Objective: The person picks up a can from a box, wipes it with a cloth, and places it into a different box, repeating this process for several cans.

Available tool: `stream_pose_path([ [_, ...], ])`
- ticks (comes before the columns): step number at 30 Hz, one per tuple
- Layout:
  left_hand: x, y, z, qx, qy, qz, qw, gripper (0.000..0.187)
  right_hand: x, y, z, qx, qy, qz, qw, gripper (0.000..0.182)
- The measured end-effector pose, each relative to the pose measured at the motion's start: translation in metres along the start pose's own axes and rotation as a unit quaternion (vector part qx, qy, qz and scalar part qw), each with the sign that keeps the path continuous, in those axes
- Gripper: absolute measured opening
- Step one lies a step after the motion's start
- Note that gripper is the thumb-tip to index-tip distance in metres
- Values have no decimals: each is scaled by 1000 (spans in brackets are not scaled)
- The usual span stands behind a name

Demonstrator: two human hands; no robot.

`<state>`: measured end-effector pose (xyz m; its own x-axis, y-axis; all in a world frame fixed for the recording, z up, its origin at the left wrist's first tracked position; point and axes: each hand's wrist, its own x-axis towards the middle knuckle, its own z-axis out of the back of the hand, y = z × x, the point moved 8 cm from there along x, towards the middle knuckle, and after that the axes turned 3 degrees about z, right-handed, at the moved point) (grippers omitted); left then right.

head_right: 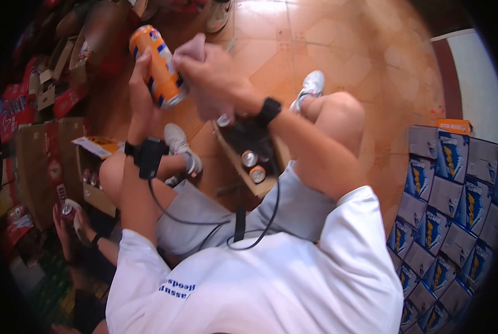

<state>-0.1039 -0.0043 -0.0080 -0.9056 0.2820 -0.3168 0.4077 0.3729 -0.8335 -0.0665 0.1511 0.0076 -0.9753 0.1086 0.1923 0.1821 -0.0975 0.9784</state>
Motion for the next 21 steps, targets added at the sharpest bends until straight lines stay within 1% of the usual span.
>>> stream_pose_path([
  [1, 1, -7, 4, 30, -20, -49, 998, 47, 0, 6, 4, 64, 13, -45, 997, 32],
  [2, 3, -15, 8, 59, -36, -101, 992, 46, 1, 18, 16, 40, -14, -35, 998, 30],
  [3, 3, -12, 9, 60, -15, -86, 994, 39, 5, 22, 31, -24, -40, 5, 999, 29],
  [4, 4, -11, 11, 68, -17, -82, 994, 39, 7, 21, 37, -17, -42, 2, 999, 29],
  [5, 4, -13, 3, 165, 13, -117, 979, 38, 9, 25, 46, -30, -64, 13, 997, 26],
  [6, 3, -11, -9, 260, 46, -149, 953, 38, 8, 30, 56, -45, -86, 23, 995, 28],
  [7, 6, -1, -8, 297, 19, -157, 942, 47, 8, 24, 57, 11, -46, -53, 997, 25],
  [8, 6, 11, -10, 302, 23, -156, 940, 47, 8, 28, 61, 15, -51, -54, 997, 25],
  [10, -1, 26, -33, 437, 68, -216, 870, 58, 8, 43, 69, -83, -82, 4, 993, 23],
  [11, -5, 35, -42, 457, 93, -192, 864, 64, 9, 43, 71, -81, -86, 4, 993, 23],
  [12, -9, 45, -50, 475, 118, -161, 857, 66, 10, 46, 72, -80, -85, 26, 993, 22],
  [13, -8, 53, -54, 523, 130, -198, 818, 67, 11, 51, 73, -80, -84, 49, 992, 21],
  [14, -9, 61, -59, 569, 142, -234, 775, 69, 8, 66, 76, -79, -88, 48, 992, 21],
  [15, -7, 71, -59, 571, 145, -234, 773, 69, 3, 76, 78, -51, -74, 8, 996, 21],
  [16, -5, 80, -61, 558, 155, -218, 786, 70, -1, 80, 79, -23, -60, -31, 997, 20],
  [17, -4, 89, -61, 544, 164, -201, 798, 71, 1, 72, 80, -22, -63, -31, 997, 20],
  [19, 1, 103, -62, 548, 175, -188, 796, 71, 6, 75, 88, -92, -128, 83, 984, 20],
  [21, 3, 117, -61, 552, 186, -175, 793, 72, 8, 72, 93, -83, -129, 79, 985, 20],
])
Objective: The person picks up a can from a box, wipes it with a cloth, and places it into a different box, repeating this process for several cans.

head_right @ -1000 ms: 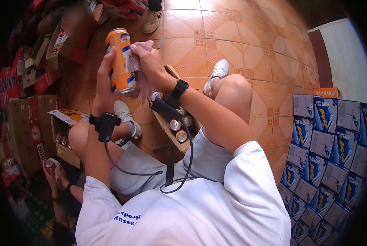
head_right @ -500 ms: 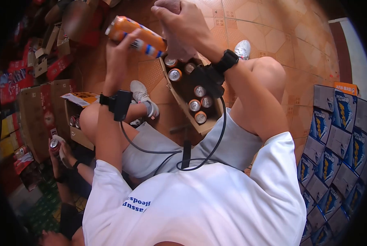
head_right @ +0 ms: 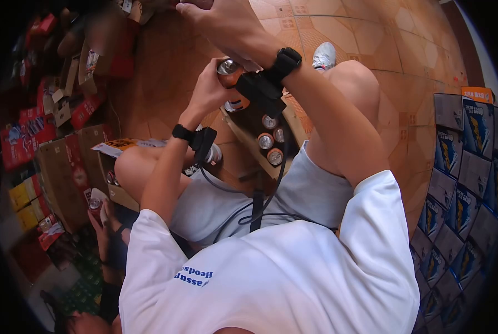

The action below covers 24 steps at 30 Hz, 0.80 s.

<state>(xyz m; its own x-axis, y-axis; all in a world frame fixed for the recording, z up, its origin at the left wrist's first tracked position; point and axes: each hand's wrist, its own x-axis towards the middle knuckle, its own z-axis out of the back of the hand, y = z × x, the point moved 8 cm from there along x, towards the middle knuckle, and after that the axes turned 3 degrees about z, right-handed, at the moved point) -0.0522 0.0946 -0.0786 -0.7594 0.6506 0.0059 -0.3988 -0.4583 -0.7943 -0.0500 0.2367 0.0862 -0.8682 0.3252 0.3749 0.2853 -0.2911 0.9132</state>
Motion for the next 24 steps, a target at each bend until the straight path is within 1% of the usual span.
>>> stream_pose_path([
  [2, -1, 11, -15, 18, 42, 60, 997, 69, 2, -3, 2, 8, -2, -4, 1000, 21],
  [3, -1, 12, -18, 21, 46, 57, 997, 69, 3, -3, 4, 0, -16, 22, 1000, 22],
  [4, -2, 15, -23, 54, 63, 65, 994, 67, 3, 0, 7, -8, -29, 49, 998, 22],
  [5, -3, 19, -28, 88, 80, 73, 990, 65, 3, -1, 8, -8, -34, 48, 998, 22],
  [6, -4, 21, -32, 89, 83, 71, 990, 65, 3, 0, 8, -26, -28, 64, 997, 22],
  [8, -4, 23, -36, 135, 64, 37, 988, 61, 3, 11, 10, -43, -24, 79, 996, 22],
  [10, -4, 27, -42, 141, 64, 20, 988, 61, 1, 1, 6, 25, 37, -39, 998, 22],
  [11, -5, 27, -44, 146, 61, 4, 987, 62, 0, 0, 6, 25, 34, -41, 998, 22],
  [13, -5, 32, -51, 140, 70, 2, 988, 61, 1, 1, 8, 23, 16, -8, 1000, 21],
  [15, -5, 35, -55, 133, 77, -1, 988, 60, 4, -2, 7, 22, 22, 3, 1000, 22],
  [16, -5, 35, -57, 137, 74, -29, 987, 60, 5, 3, 6, 21, 30, 15, 999, 23],
  [17, -6, 34, -59, 140, 69, -57, 986, 60, 3, 6, 9, 21, 28, 14, 999, 23],
  [18, -6, 37, -62, 140, 70, -57, 986, 60, 1, 8, 12, 30, 27, 4, 999, 24],
  [20, -8, 33, -64, 149, 49, -98, 983, 61, 1, 8, 12, 39, 25, -5, 999, 24],
  [22, -8, 34, -66, 155, 52, -104, 981, 62, 5, 3, 9, 13, 10, 4, 1000, 26],
  [24, -8, 33, -68, 161, 55, -110, 979, 63, 4, 1, 9, 20, 13, -2, 1000, 26],
])
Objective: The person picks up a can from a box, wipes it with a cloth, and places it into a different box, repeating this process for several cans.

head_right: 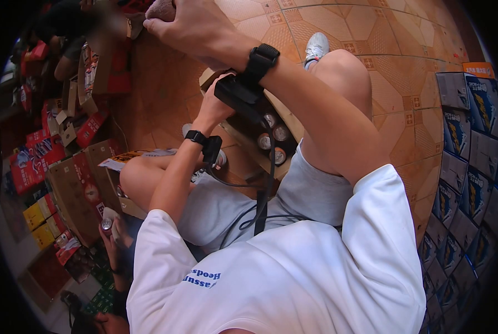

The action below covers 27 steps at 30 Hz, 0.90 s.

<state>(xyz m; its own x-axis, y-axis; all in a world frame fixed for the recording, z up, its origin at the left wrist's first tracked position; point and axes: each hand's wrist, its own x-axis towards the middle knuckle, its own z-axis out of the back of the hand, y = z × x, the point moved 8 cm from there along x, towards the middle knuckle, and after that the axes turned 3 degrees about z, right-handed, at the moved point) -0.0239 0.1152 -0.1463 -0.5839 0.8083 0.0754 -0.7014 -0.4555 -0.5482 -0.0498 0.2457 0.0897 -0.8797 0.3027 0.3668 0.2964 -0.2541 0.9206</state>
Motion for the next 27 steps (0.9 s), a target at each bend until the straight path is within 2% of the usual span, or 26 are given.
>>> stream_pose_path([
  [2, 0, -4, -1, 5, 7, -4, 1000, 62, 1, -5, -2, 6, 4, -5, 1000, 26],
  [4, 1, -7, 1, 6, 17, 5, 1000, 63, 2, 6, 1, -33, -35, 103, 993, 25],
  [5, 2, -9, 1, 7, 29, 14, 999, 63, 1, 9, 2, -34, -34, 105, 993, 25],
  [7, 2, -11, 3, 20, 27, 16, 999, 63, -1, 2, 0, 7, 1, 6, 1000, 24],
  [10, 2, -12, 3, 40, 20, 14, 999, 63, -2, 3, 0, 6, 15, -28, 999, 23],
  [15, 1, -7, -1, 48, 11, 18, 999, 62, -2, 2, 0, 9, 13, -16, 1000, 23],
  [21, 7, -26, 15, -11, 5, 3, 1000, 60, -2, 4, -3, -1, 16, 6, 1000, 23],
  [24, 8, -41, 24, -65, -19, -15, 998, 51, -2, 2, -4, -16, 18, 21, 999, 23],
  [26, -2, -74, 26, 114, -99, -160, 976, 37, 0, 0, -5, -23, 10, 41, 999, 23],
  [27, -9, -82, 21, 114, -96, -160, 976, 37, 0, 1, -7, -29, 7, 66, 997, 24],
])
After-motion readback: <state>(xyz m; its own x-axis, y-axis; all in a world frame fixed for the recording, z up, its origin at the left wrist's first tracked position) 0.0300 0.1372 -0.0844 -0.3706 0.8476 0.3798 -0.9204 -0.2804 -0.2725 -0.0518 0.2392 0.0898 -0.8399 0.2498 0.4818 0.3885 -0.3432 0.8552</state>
